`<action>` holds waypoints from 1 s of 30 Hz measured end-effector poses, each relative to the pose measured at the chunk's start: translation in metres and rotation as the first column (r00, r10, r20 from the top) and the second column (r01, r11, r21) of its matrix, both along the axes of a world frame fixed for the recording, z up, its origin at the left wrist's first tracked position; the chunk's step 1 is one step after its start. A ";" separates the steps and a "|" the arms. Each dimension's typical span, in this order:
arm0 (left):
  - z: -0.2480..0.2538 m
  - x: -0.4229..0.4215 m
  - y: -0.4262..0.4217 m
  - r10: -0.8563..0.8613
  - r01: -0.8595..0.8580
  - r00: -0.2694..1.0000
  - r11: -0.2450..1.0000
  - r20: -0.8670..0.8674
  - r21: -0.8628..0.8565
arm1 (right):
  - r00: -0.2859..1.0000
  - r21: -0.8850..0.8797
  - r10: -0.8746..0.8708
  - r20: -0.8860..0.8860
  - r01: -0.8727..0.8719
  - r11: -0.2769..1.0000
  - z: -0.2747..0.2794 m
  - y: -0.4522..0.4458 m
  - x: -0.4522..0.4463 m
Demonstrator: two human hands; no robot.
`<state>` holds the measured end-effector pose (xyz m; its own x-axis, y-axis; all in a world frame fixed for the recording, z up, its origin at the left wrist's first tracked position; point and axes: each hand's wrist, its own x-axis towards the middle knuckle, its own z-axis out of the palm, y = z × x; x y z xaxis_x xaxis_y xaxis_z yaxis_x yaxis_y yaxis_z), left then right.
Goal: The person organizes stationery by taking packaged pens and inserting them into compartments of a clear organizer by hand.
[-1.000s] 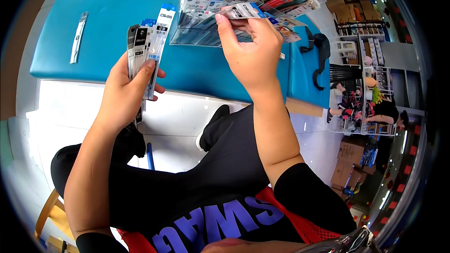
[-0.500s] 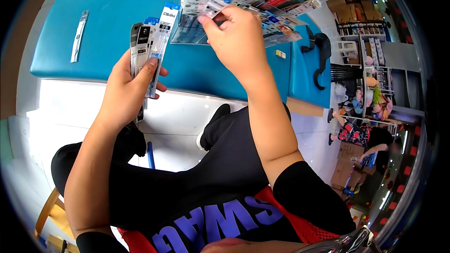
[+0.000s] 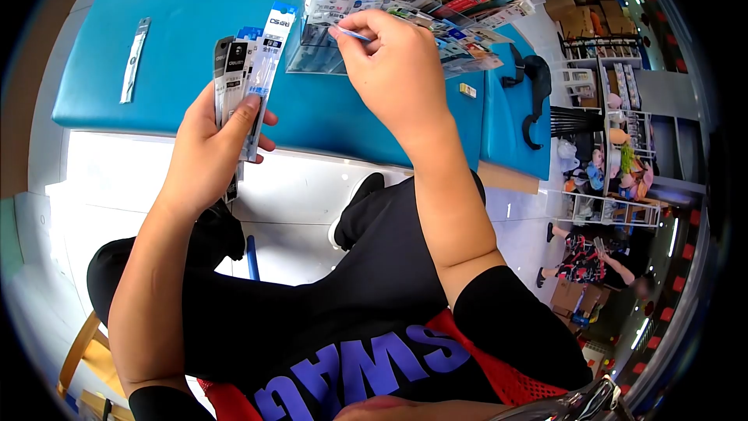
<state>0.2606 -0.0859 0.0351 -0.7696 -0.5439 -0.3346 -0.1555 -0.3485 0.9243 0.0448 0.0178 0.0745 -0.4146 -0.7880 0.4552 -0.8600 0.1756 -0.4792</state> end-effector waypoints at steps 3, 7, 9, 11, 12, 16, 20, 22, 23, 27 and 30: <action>0.001 0.001 0.000 -0.002 0.002 1.000 1.000 0.007 -0.002 | 0.999 0.059 -0.028 -0.045 0.031 0.998 -0.003 0.001 0.002; 0.000 0.002 0.000 0.002 -0.002 1.000 1.000 0.009 -0.002 | 0.995 0.051 -0.052 -0.087 0.056 0.997 -0.006 0.002 0.003; -0.001 0.002 -0.001 0.003 -0.003 1.000 1.000 0.008 -0.005 | 0.995 0.051 -0.046 -0.091 0.051 0.997 -0.008 0.004 0.002; -0.001 0.003 -0.001 0.005 -0.005 1.000 1.000 0.006 -0.009 | 0.994 0.098 -0.026 -0.110 0.037 0.994 -0.009 0.008 -0.001; 0.000 0.003 -0.001 0.004 -0.004 1.000 1.000 0.005 -0.012 | 0.994 0.087 -0.025 -0.107 0.035 0.996 -0.010 0.008 -0.002; 0.003 0.003 -0.001 0.004 -0.004 1.000 1.000 0.019 -0.012 | 0.990 0.099 -0.015 -0.144 0.029 0.995 -0.014 0.009 -0.004; 0.001 0.002 -0.001 0.000 0.000 1.000 1.000 0.012 0.002 | 0.982 0.142 -0.004 -0.187 0.031 0.989 -0.019 0.010 -0.004; 0.001 0.002 -0.001 0.000 0.000 1.000 1.000 0.008 0.000 | 0.982 0.179 -0.008 -0.188 0.043 0.983 -0.019 0.009 -0.003; 0.001 0.002 -0.001 -0.001 0.001 1.000 1.000 0.009 -0.001 | 0.982 0.198 -0.010 -0.189 0.048 0.979 -0.019 0.009 -0.002; -0.001 0.002 0.000 -0.005 0.005 1.000 1.000 0.011 0.000 | 0.980 0.185 0.001 -0.198 0.036 0.982 -0.021 0.009 -0.002; -0.001 0.001 0.000 -0.010 0.010 1.000 1.000 0.014 -0.006 | 0.987 0.155 -0.001 -0.161 0.026 0.988 -0.014 0.010 -0.003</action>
<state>0.2617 -0.0864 0.0340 -0.7704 -0.5382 -0.3418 -0.1716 -0.3414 0.9241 0.0422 0.0277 0.0600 -0.3572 -0.8493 0.3886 -0.9203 0.2492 -0.3015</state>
